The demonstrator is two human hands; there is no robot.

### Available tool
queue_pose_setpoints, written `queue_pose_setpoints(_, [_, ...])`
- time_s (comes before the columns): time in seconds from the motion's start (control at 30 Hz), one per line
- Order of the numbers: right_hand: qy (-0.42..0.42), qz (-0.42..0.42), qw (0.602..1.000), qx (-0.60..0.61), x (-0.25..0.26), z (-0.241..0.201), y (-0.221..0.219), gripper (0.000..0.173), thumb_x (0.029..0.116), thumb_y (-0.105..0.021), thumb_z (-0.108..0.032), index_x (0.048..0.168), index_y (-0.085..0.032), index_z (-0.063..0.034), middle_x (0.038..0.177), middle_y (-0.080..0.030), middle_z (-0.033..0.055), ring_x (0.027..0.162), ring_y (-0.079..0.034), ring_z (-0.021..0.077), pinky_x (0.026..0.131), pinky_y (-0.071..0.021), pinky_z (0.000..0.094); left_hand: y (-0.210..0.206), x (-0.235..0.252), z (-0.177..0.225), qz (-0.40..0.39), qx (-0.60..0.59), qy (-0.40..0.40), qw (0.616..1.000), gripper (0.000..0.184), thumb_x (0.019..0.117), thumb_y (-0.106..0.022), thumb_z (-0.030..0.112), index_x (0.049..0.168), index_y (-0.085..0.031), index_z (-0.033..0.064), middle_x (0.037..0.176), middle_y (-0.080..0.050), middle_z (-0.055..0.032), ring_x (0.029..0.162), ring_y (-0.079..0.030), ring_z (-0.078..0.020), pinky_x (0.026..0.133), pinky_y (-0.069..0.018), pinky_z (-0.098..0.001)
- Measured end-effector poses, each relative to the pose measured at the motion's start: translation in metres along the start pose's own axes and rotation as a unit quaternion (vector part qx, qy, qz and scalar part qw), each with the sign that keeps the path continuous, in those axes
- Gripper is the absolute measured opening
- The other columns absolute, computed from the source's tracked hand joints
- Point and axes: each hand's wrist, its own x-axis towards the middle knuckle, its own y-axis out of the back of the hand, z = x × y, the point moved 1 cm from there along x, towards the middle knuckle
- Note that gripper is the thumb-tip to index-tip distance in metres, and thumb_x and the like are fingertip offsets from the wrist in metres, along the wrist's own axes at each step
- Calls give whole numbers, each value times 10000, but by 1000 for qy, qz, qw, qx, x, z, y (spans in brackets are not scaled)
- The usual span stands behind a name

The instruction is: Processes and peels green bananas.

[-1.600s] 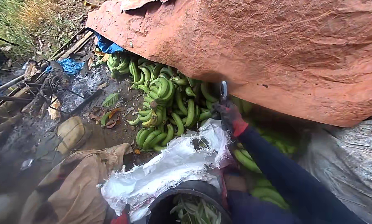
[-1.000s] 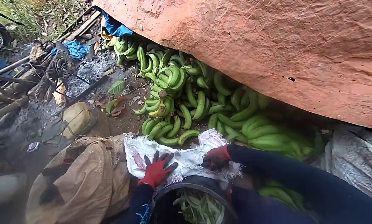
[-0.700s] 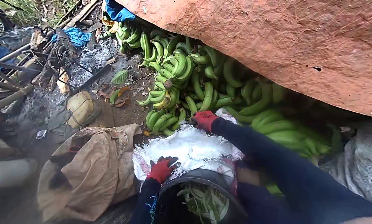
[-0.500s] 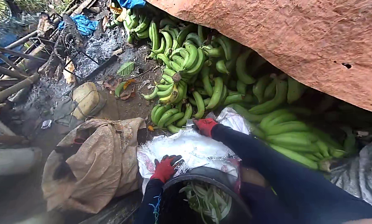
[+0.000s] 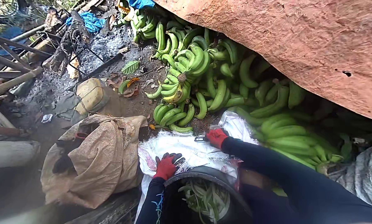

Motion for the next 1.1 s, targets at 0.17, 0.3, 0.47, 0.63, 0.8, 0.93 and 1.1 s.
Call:
queue_pose_setpoints(0.17, [-10, 19, 999, 26, -5, -3, -13, 426, 1049, -495, -67, 1458, -486, 49, 1414, -513, 360, 1232, -582, 526, 974, -483, 657, 0, -1, 2, 3, 9, 13, 1000, 447, 1046, -507, 412, 1488, -517, 339, 1550, -487, 39, 1520, -288, -268, 1181, -48, -700])
queue_pose_setpoints(0.3, [-14, 32, 998, 55, -9, 6, -17, 466, 1057, -504, -109, 1498, -443, 28, 1390, -544, 348, 1221, -592, 525, 974, -475, 669, 3, -4, 4, 12, 4, 23, 1000, 439, 1043, -524, 365, 1478, -535, 306, 1541, -499, 21, 1513, -304, -261, 1198, -57, -670])
queue_pose_setpoints(0.47, [-56, 180, 954, 232, -27, 57, 19, 464, 1001, -677, -311, 1358, -591, -26, 1269, -654, 266, 1187, -636, 441, 997, -483, 642, 13, -9, 9, 103, 4, 35, 994, 327, 1024, -564, 342, 1235, -722, 149, 1277, -687, -86, 1285, -572, -241, 1207, -243, -509])
queue_pose_setpoints(0.63, [-235, 307, 896, 217, -50, 115, 66, 589, 980, -704, -280, 1463, -502, -11, 1394, -574, 302, 1154, -643, 507, 900, -520, 693, 47, -11, 34, 186, 26, 26, 982, 334, 989, -625, 279, 1264, -704, 108, 1368, -630, -141, 1395, -480, -282, 1254, -124, -515])
queue_pose_setpoints(0.8, [-255, 284, 914, 138, -22, 129, 24, 511, 1007, -641, -209, 1450, -501, 3, 1294, -591, 371, 1063, -647, 571, 832, -524, 722, 91, -35, 62, 198, -59, 8, 978, 432, 1036, -557, 382, 1381, -626, 132, 1432, -585, -127, 1384, -491, -283, 1213, -276, -505])
queue_pose_setpoints(0.93, [-220, 287, 921, 146, -17, 139, 10, 698, 969, -688, -171, 1563, -365, 2, 1422, -509, 394, 1172, -595, 603, 903, -483, 759, 108, -108, 64, 402, -229, -5, 886, 550, 982, -664, 307, 1475, -526, 105, 1506, -501, -165, 1417, -447, -296, 1187, -347, -467])
queue_pose_setpoints(1.1, [-208, 235, 940, 137, -16, 152, 22, 710, 949, -695, -299, 1504, -436, 59, 1425, -509, 401, 1314, -509, 586, 1052, -401, 743, 43, -161, 80, 479, -451, -165, 735, 432, 988, -621, 117, 1370, -559, -75, 1376, -606, -203, 1284, -588, -198, 1106, -476, -329])
